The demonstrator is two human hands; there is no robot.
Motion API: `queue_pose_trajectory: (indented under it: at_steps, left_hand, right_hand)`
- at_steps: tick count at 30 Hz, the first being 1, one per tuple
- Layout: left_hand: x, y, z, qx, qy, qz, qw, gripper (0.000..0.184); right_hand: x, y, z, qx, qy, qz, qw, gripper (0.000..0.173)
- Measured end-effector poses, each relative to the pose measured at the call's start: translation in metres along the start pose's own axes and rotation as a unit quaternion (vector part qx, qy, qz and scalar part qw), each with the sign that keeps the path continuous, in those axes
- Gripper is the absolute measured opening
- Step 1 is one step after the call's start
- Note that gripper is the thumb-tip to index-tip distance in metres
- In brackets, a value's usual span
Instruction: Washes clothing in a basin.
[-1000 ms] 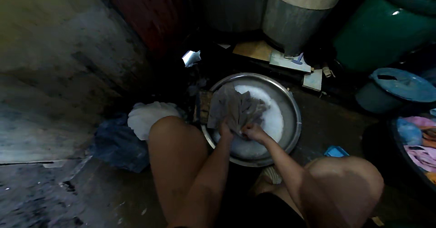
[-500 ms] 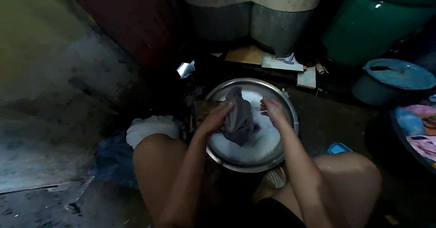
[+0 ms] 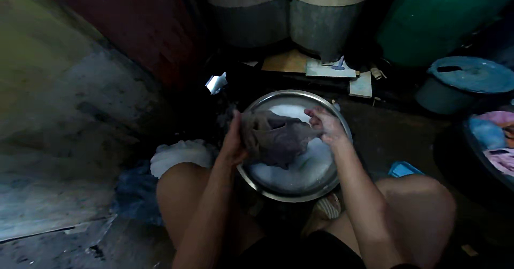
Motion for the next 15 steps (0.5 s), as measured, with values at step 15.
queue_pose_trajectory:
  at_steps: [15]
  left_hand:
    - [0.027, 0.040, 0.012, 0.002, 0.286, 0.143, 0.947, 0.078]
  right_hand:
    - [0.046, 0.013, -0.076, 0.111, 0.182, 0.148, 0.966, 0.070]
Point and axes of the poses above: each hand's wrist, its own y-axis away from the middle knuckle, its own x-axis out of the palm, z = x × y, the point moved 8 cm from there along -y, towards the middle knuckle, and after that the axes turned 15 degrees about x, right-handed, at the moved point
